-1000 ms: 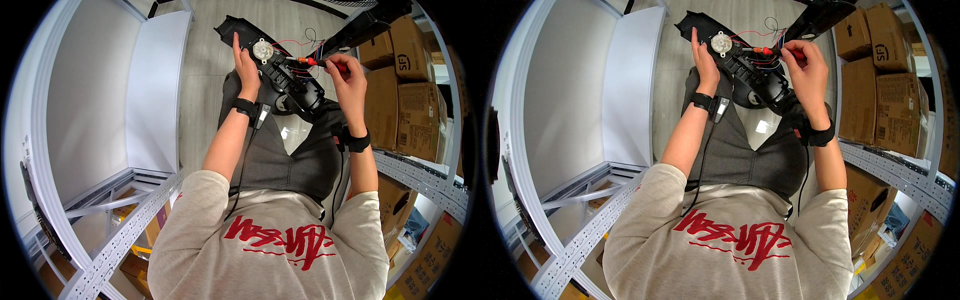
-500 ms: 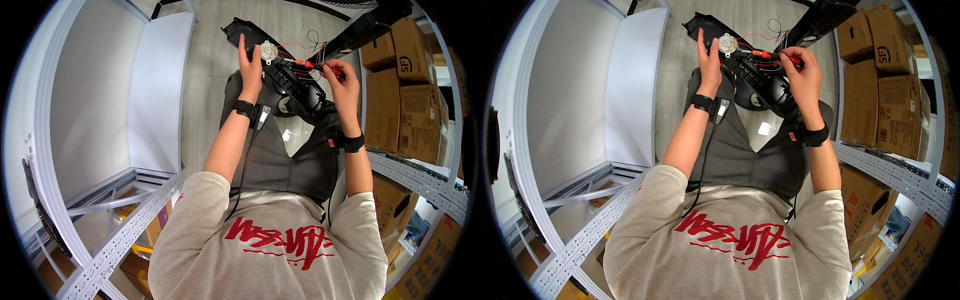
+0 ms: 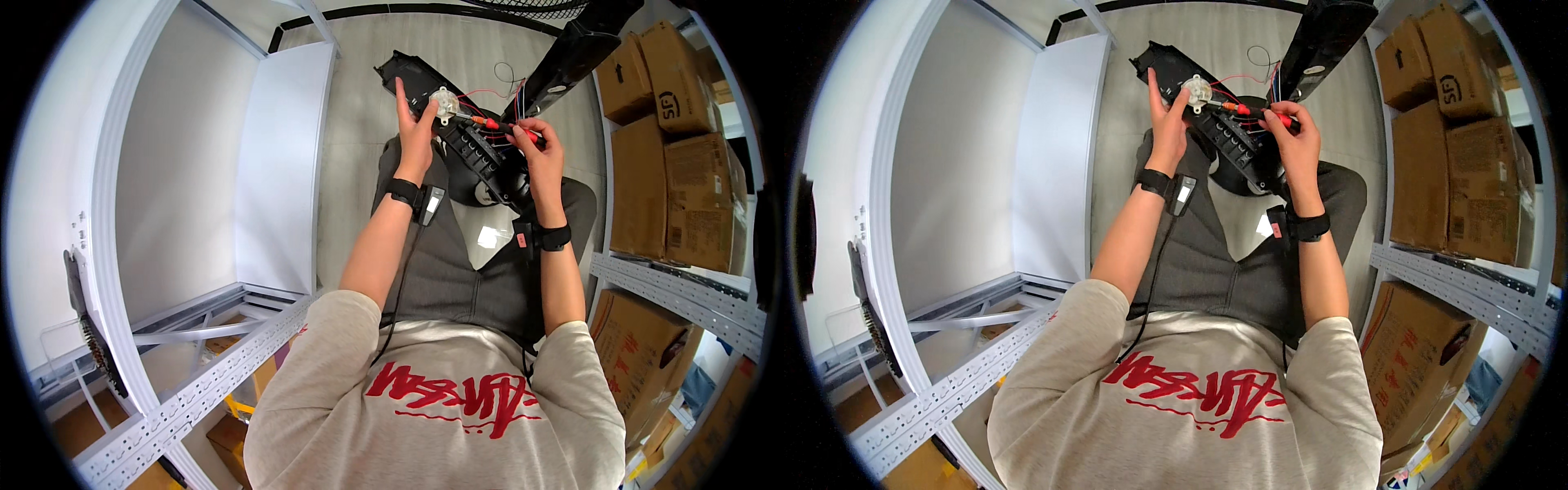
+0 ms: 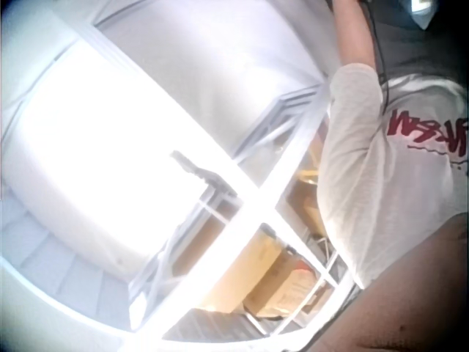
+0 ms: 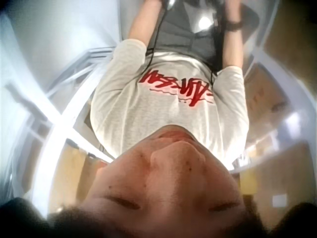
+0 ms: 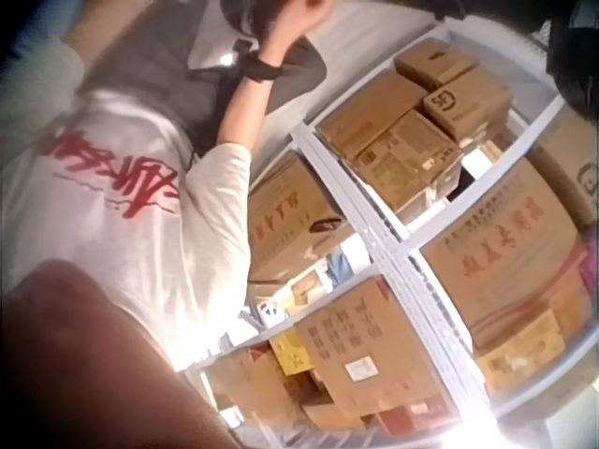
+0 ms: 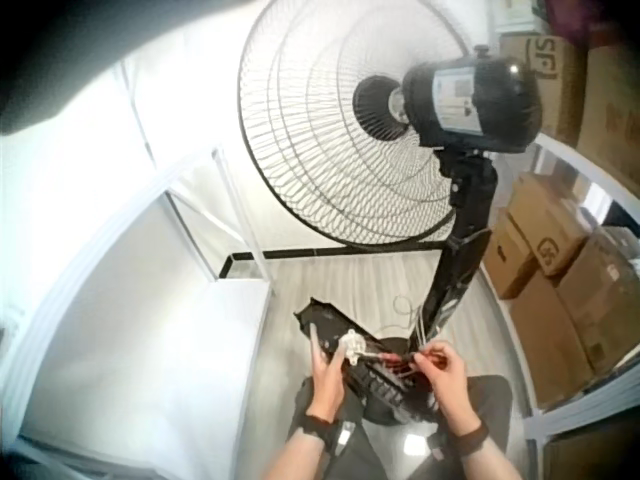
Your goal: The person sits on the floor and uses a screwdriver to connect and tighten wires inside the base of a standing fan. They manipulate the internal wiring and components, then reassemble the fan base housing.
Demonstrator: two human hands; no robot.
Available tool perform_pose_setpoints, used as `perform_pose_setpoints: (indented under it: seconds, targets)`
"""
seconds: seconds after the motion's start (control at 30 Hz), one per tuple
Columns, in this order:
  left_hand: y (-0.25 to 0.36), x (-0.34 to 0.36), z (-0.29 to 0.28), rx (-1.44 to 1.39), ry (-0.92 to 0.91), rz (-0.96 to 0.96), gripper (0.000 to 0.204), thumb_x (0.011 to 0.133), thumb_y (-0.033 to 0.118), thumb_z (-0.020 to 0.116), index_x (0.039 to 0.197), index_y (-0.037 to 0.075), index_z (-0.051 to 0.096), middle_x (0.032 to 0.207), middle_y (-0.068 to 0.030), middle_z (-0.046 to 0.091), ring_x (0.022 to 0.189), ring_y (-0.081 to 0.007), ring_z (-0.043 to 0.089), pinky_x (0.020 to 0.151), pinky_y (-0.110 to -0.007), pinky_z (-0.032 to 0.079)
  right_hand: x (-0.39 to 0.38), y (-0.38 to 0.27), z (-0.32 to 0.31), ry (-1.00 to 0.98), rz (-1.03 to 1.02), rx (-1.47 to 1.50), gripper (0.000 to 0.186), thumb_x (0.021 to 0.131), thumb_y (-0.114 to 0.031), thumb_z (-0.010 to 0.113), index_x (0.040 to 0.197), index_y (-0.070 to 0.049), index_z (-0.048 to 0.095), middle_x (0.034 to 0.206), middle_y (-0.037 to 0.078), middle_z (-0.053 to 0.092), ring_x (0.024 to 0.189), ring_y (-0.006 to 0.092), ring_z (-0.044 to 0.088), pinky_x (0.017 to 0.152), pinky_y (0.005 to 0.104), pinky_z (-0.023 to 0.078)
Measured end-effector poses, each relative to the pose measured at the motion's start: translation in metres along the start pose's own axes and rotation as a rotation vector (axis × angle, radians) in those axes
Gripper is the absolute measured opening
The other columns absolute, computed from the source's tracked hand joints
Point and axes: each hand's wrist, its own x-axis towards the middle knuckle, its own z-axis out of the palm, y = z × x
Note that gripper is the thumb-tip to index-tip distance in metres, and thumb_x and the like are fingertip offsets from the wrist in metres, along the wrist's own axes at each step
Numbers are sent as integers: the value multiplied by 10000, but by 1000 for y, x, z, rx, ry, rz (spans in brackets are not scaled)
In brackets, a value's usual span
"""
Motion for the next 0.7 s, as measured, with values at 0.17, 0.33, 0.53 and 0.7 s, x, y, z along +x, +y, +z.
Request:
perform_pose_setpoints:
  seconds: [0.17,0.33,0.53,0.7]
  targets:
    - [7,-1,8,-53,33,-78,856,948,14,620,1613,256,138,1518,-97,371,1166,-174,556,956,-312,483,2,12,-9,-28,57,144,203,918,-11,692,1107,20,622,1000,75,674,939,163,688,862,264,557]
    - [6,-2,5,-57,-41,-115,937,919,-31,634,1616,276,88,1580,-103,259,1284,-194,470,1068,-352,405,3,21,-22,-75,116,281,223,920,-18,688,1128,14,613,1084,99,663,1020,188,670,923,291,539]
    - [0,3,-2,9,19,-106,1063,886,-42,678,1612,316,-11,1628,-135,112,1334,-229,424,1089,-365,386,2,28,-30,-107,104,349,225,925,-31,689,1132,13,613,1086,102,668,1013,190,672,942,297,529]
    - [-6,3,-2,-20,72,-98,1064,876,-25,706,1601,234,-28,1577,-144,238,1315,-247,446,1088,-372,393,0,32,-32,-86,89,326,232,918,-36,702,1131,4,618,1084,86,670,1004,165,668,922,280,523]
